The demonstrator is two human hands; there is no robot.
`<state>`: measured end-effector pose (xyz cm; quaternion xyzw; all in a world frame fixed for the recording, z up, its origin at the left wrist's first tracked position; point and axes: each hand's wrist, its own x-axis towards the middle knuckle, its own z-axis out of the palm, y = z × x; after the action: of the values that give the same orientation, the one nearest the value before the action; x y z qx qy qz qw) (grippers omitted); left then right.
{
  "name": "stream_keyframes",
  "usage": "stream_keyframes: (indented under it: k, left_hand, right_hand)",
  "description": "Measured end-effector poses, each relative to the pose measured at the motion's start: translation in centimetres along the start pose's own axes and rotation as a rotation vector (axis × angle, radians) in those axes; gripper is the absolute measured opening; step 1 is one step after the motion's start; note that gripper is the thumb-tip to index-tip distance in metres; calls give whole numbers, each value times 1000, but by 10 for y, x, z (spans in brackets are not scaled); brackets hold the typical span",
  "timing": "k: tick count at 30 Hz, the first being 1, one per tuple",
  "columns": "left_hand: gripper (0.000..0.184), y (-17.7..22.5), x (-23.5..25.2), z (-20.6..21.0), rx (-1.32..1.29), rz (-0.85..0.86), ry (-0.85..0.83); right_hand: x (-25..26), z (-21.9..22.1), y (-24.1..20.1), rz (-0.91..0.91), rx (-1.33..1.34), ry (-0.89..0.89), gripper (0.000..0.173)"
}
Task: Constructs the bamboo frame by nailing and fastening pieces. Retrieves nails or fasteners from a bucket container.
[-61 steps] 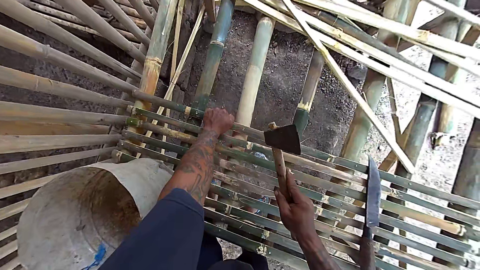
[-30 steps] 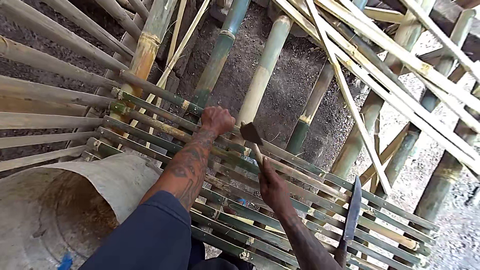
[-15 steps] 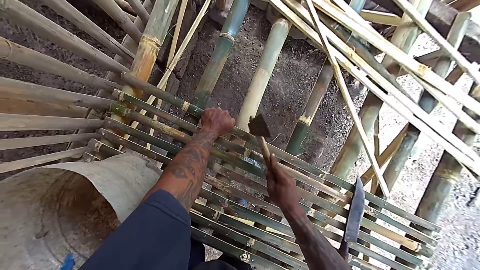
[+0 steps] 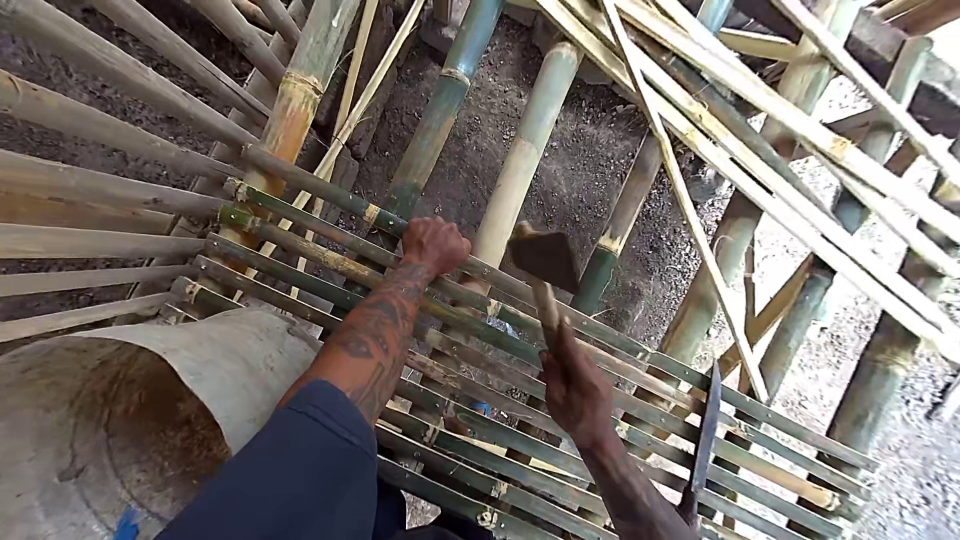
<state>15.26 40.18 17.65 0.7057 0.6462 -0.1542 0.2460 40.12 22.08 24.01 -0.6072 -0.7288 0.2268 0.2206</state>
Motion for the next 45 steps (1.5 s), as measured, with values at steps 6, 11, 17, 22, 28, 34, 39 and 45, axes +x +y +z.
stream_keyframes:
  k: [6, 11, 17, 22, 28, 34, 39, 45]
  left_hand:
    - [53, 2, -2, 0, -11, -6, -14]
    - [54, 4, -5, 0, -12, 4, -20]
    - [54, 1, -1, 1, -7, -3, -22]
    - [54, 1, -2, -2, -5, -4, -12]
    - [53, 2, -5, -1, -6, 0, 18]
    - [70, 2, -4, -11, -21, -1, -119]
    - [60, 21, -24, -77, -212, 106, -211]
    - [50, 13, -93, -179, -183, 393, -216]
  right_hand:
    - [-10, 14, 12, 32, -59, -102, 48]
    - [2, 2, 6, 127, -54, -132, 52]
    - [-12, 13, 6, 33, -77, -97, 47]
    - [4, -1, -2, 226, -120, -323, 54]
    - [-41, -22, -35, 136, 95, 55, 54]
    - [-139, -23, -78, 581, 320, -200, 59]
    - [-224, -11, -93, 880, 329, -358, 67]
    - [-269, 11, -81, 1037, 255, -350, 66]
